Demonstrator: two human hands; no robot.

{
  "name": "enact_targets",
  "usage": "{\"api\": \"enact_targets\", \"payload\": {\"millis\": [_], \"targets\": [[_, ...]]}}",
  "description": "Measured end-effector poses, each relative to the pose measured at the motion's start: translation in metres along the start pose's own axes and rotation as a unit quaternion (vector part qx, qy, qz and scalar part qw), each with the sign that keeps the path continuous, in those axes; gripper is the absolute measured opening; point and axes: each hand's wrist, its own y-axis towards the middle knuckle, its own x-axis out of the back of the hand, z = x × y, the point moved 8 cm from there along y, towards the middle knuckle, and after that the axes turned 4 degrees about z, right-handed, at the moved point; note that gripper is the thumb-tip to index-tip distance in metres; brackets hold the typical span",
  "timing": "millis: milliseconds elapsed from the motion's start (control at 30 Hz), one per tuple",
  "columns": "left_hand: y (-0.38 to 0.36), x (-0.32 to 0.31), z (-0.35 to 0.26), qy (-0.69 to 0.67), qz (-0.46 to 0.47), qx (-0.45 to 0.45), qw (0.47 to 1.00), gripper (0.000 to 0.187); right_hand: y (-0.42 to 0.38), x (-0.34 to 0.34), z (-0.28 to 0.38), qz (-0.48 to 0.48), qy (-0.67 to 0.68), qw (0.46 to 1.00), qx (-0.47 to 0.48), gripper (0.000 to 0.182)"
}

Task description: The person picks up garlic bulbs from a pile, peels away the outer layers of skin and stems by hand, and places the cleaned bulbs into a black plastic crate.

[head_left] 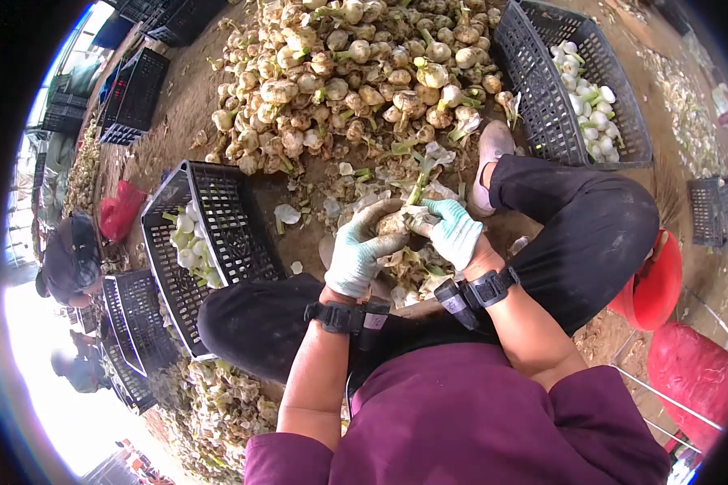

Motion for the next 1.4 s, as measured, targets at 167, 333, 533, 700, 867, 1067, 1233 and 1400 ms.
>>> {"api": "enact_targets", "payload": {"millis": [167, 333, 533, 700, 867, 1067, 1233, 1400], "targets": [[0.002, 0.007, 0.008, 0.007, -0.004, -0.008, 1.0, 0.046, 0.007, 0.003, -0.004, 0.013, 0.09, 0.993, -0.081, 0.018], [0.005, 0.007, 0.019, -0.208, -0.007, 0.022, 0.978, 0.034, 0.019, -0.006, -0.014, 0.082, 0.309, 0.925, -0.208, 0.016], [0.009, 0.01, 0.041, -0.318, 0.059, 0.121, 0.938, 0.037, 0.021, 0.0, -0.013, -0.066, 0.267, 0.951, -0.138, 0.019], [0.006, 0.02, 0.012, -0.05, -0.091, -0.079, 0.991, 0.042, 0.021, 0.003, -0.023, 0.01, 0.374, 0.9, -0.224, 0.02], [0.005, 0.028, 0.022, -0.109, -0.077, 0.02, 0.991, 0.033, 0.006, -0.008, -0.028, -0.111, 0.414, 0.89, -0.154, 0.019], [0.012, 0.027, 0.026, -0.137, -0.015, 0.032, 0.99, 0.032, 0.016, 0.02, -0.016, -0.01, 0.514, 0.838, -0.18, 0.021], [0.005, 0.037, 0.006, 0.09, -0.101, -0.032, 0.99, 0.038, 0.015, -0.004, -0.023, -0.016, 0.357, 0.92, -0.158, 0.02], [0.001, 0.023, -0.001, -0.141, 0.04, -0.057, 0.988, 0.043, -0.006, -0.106, -0.101, 0.257, 0.135, 0.891, -0.349, 0.022]]}}
